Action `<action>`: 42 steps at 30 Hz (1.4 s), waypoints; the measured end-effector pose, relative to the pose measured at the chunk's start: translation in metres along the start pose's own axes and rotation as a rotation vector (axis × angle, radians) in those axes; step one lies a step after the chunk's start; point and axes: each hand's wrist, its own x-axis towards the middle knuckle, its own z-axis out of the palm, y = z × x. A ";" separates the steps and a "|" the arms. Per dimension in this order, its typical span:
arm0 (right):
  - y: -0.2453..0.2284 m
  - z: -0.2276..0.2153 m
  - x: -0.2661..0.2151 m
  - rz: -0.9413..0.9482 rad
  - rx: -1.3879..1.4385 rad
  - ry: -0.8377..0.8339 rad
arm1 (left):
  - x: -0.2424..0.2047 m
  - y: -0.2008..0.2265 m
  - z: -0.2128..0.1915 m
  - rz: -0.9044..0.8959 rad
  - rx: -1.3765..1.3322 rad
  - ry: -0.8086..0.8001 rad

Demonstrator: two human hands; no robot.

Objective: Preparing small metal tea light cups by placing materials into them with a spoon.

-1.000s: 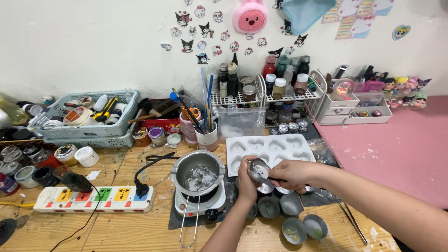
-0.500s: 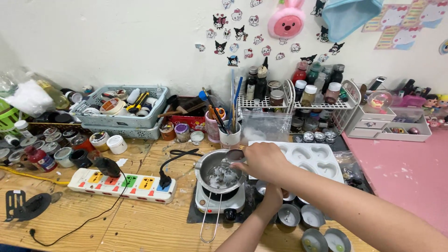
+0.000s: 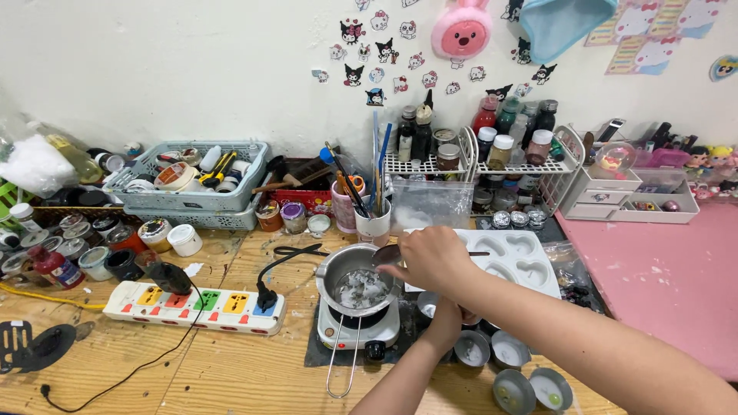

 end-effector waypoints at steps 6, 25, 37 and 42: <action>0.034 -0.006 -0.018 -0.003 0.253 0.251 | -0.012 0.108 0.072 -0.375 -0.329 0.295; 0.053 0.003 -0.129 0.229 -0.116 -0.151 | -0.011 0.104 0.073 -0.059 -0.151 0.191; 0.032 0.017 -0.127 0.061 -0.291 0.015 | -0.012 0.110 0.078 0.216 -0.099 0.097; 0.022 0.045 -0.130 0.086 -0.328 -0.055 | -0.014 0.111 0.082 0.286 -0.031 0.084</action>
